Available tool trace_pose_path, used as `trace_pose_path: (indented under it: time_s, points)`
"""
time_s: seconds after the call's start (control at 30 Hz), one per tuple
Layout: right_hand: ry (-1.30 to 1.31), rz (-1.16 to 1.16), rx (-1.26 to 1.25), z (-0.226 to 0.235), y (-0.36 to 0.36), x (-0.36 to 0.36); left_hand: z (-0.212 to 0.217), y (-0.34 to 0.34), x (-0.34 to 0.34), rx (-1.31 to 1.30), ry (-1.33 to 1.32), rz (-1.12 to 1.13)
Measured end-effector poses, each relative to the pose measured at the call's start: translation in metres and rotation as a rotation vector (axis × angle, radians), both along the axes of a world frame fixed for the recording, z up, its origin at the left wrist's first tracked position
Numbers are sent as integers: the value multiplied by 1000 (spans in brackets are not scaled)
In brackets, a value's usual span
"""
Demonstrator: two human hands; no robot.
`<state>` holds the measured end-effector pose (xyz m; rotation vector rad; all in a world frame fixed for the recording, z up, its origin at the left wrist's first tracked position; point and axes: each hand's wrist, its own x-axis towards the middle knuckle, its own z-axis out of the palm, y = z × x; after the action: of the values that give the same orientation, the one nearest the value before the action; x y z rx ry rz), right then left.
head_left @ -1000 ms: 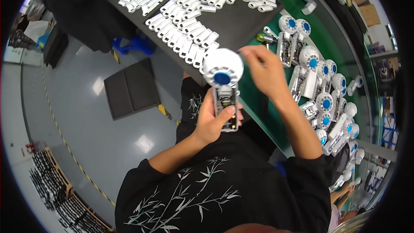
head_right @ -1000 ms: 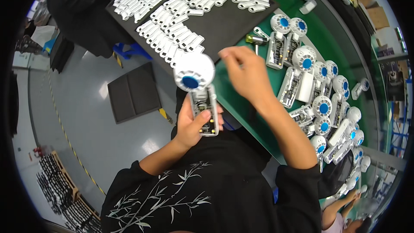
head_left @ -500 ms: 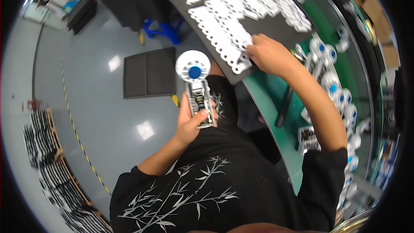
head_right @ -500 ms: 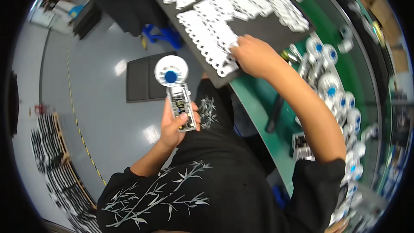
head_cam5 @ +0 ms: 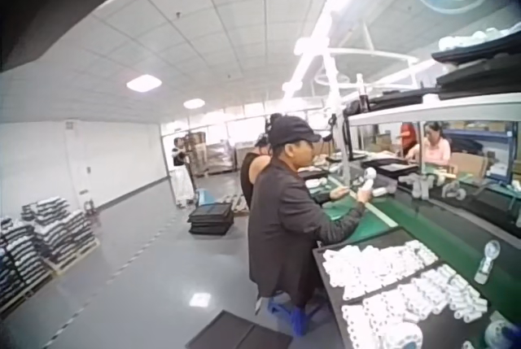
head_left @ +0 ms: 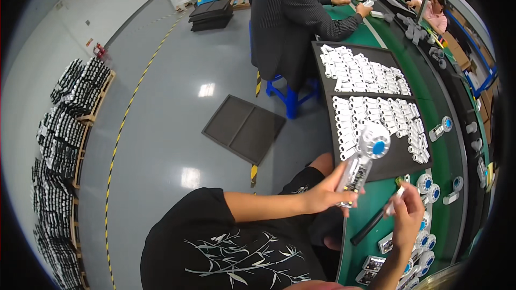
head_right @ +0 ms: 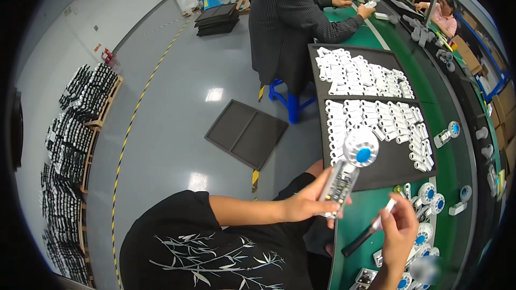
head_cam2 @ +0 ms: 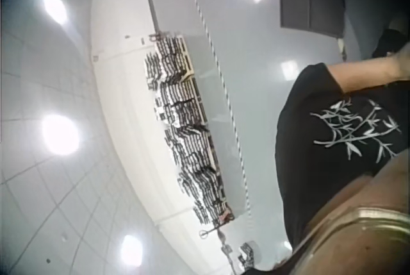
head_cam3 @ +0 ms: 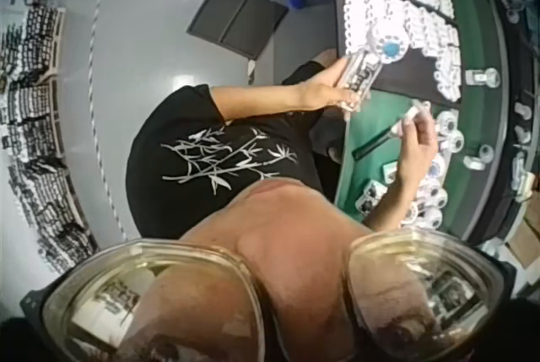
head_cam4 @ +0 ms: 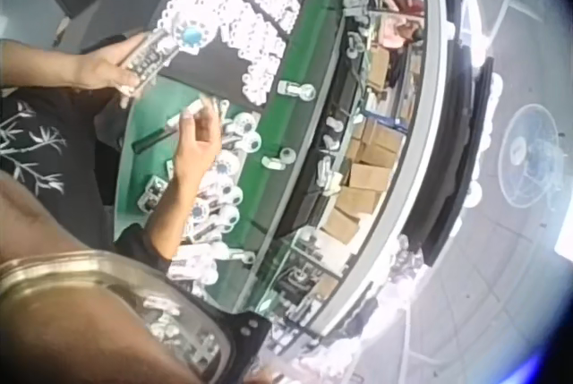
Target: The person assembles portable fans by fitting plastic covers onto the fan bodies by hand and tapping them into place with a mallet.
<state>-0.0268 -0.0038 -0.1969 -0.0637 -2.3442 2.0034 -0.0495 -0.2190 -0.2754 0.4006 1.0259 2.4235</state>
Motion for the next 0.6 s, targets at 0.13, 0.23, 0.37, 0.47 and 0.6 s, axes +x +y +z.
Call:
trace_pose_path:
  time_s: [0.13,0.23,0.37,0.47,0.6]
  points:
    - [-144,-35,-204,4,25,31,10,46,-1,32,87,-191]
    - [-138,-137,-290,14,25,50,17,80,8,19,75,-294]
    - [-124,-186,-270,25,35,59,18,88,9,47,12,-302]
    - [25,-247,-179,17,45,71,20,104,10,58,-45,-361]
    - [-2,-326,-379,15,43,77,21,110,15,-15,-38,-378]
